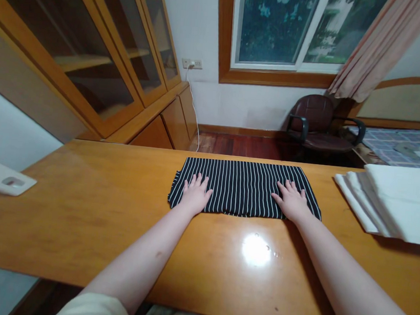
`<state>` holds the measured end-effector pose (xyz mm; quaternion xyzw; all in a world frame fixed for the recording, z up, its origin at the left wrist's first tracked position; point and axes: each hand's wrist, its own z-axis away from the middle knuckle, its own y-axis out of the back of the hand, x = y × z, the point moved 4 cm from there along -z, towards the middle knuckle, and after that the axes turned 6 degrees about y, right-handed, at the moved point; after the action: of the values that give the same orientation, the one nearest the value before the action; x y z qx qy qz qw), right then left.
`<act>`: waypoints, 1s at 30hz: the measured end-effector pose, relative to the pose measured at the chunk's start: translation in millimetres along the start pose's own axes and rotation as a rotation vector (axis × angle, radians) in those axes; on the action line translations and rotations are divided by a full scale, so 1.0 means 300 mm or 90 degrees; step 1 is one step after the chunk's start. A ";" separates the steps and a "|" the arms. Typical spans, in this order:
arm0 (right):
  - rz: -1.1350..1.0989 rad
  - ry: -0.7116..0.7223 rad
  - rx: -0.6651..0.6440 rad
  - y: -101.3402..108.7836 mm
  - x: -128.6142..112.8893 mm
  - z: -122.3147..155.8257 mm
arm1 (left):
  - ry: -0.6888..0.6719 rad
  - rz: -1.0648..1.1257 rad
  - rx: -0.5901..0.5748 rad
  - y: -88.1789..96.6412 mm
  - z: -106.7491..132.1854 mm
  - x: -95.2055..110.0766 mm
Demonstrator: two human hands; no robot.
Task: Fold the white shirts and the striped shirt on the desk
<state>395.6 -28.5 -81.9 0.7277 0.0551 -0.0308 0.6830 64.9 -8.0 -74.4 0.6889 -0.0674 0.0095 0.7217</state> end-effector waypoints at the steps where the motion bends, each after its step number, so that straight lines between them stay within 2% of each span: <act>1: -0.011 -0.012 0.027 0.015 -0.043 -0.004 | -0.007 0.017 0.009 0.005 0.003 0.041; 2: -0.034 -0.004 0.057 0.029 -0.098 -0.006 | -0.032 0.038 0.021 0.008 0.009 0.091; 4: -0.113 0.077 0.098 0.047 -0.235 -0.006 | -0.106 0.079 0.035 0.004 0.025 0.198; 6: -0.197 0.153 0.101 0.042 -0.362 -0.003 | -0.155 0.096 0.017 -0.019 0.038 0.283; 8: -0.229 0.163 0.059 0.011 -0.443 0.000 | -0.177 0.087 0.001 -0.050 0.045 0.331; 10: -0.209 0.145 0.022 -0.027 -0.470 0.001 | -0.177 0.075 0.009 -0.074 0.045 0.339; 14: -0.117 0.114 -0.006 -0.067 -0.412 -0.004 | -0.145 0.070 0.045 -0.084 0.036 0.292; 18: -0.043 0.068 -0.018 -0.063 -0.295 -0.011 | -0.097 0.057 0.046 -0.075 0.020 0.236; 22: 0.003 0.007 -0.044 -0.057 -0.161 -0.016 | -0.106 0.039 0.045 -0.069 0.006 0.185; 25: 0.021 -0.039 -0.052 -0.053 -0.060 -0.016 | -0.087 0.022 0.044 -0.060 -0.008 0.105; 30: 0.024 -0.099 -0.042 -0.042 0.059 -0.011 | -0.007 -0.003 0.029 -0.027 -0.036 -0.088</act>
<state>411.5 -23.7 -96.3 0.7009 -0.0107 -0.0723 0.7095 40.4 4.5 -85.9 0.7055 -0.0696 0.0055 0.7053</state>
